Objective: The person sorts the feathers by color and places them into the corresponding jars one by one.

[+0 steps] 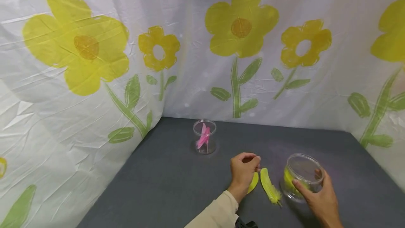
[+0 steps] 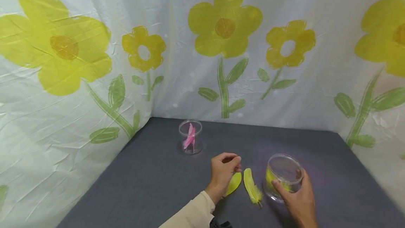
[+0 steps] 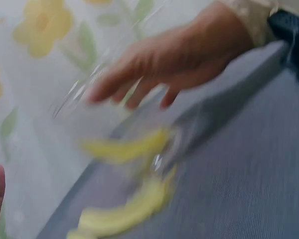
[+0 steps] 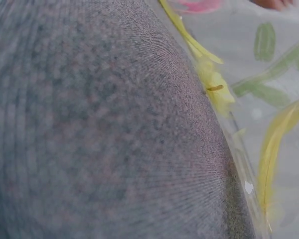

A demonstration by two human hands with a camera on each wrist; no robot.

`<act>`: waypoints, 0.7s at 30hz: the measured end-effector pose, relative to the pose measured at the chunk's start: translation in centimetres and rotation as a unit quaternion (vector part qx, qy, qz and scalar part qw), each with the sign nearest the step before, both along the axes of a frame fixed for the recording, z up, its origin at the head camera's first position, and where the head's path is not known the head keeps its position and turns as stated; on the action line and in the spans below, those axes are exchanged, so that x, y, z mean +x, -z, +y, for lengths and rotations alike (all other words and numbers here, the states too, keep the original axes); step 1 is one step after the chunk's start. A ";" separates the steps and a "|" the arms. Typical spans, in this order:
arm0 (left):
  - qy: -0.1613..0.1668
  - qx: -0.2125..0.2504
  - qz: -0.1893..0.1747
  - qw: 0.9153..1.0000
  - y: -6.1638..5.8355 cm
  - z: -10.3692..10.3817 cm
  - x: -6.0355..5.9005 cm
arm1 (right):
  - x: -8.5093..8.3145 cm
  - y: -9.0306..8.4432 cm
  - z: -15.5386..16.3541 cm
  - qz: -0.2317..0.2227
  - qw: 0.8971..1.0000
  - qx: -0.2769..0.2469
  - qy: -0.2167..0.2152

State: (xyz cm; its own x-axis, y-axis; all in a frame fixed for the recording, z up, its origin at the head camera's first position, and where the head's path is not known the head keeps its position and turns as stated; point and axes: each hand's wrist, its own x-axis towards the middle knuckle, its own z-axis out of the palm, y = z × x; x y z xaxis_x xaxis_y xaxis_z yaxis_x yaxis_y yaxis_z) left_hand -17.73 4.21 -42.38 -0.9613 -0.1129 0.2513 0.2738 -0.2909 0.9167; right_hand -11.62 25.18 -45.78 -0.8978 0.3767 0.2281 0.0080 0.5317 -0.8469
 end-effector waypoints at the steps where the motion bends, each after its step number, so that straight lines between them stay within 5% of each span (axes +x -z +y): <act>1: -0.005 0.005 -0.006 1.000 0.3 -0.9 -0.3 | 0.0 0.0 0.1 -0.002 1.000 0.001 -0.001; 8: -0.061 -0.019 -0.080 0.995 2.9 -5.1 -0.9 | 0.0 -0.2 0.3 -0.010 1.000 0.000 0.003; 21: -0.082 -0.130 -0.161 0.975 5.4 -5.8 -0.8 | -0.1 -0.1 0.3 -0.010 1.000 -0.007 -0.006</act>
